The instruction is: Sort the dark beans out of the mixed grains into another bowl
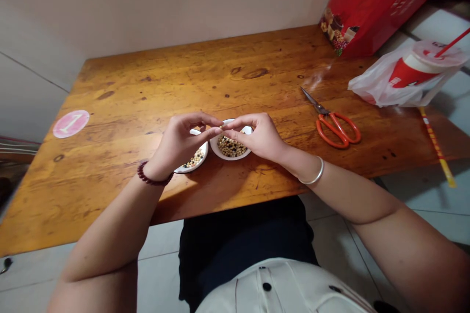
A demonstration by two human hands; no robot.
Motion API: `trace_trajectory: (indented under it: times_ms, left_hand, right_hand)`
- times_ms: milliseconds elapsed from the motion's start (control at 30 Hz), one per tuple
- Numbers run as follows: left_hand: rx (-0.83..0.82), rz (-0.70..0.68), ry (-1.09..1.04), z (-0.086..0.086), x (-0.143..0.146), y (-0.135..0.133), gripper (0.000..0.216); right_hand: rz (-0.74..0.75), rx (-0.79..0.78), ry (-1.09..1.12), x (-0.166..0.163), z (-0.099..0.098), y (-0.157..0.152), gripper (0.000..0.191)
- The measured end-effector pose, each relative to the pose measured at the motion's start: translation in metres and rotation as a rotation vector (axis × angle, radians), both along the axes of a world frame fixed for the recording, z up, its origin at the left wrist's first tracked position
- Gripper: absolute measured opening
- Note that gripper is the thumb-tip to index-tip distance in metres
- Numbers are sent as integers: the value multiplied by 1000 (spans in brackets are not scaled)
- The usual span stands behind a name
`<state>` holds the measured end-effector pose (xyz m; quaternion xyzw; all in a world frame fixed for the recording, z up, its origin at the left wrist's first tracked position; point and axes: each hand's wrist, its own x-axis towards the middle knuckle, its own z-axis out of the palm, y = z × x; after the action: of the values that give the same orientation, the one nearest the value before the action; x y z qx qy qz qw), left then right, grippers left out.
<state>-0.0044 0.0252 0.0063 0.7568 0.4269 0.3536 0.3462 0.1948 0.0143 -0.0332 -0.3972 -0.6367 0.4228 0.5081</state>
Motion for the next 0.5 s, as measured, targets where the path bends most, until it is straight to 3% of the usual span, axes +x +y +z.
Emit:
trace_trajectory:
  times_ms: [233,400,500]
  left_hand:
    - [-1,21,11,0,1,-1,24]
    - [18,-17,16,-2,1,0,19]
    - [110,9,97,-3,1,-2,13]
  right_hand:
    - [43,-118,98,-1,-2,5,38]
    - [70,-86,61,0,-2,5,33]
    - [52,-43,2,0,-2,4,24]
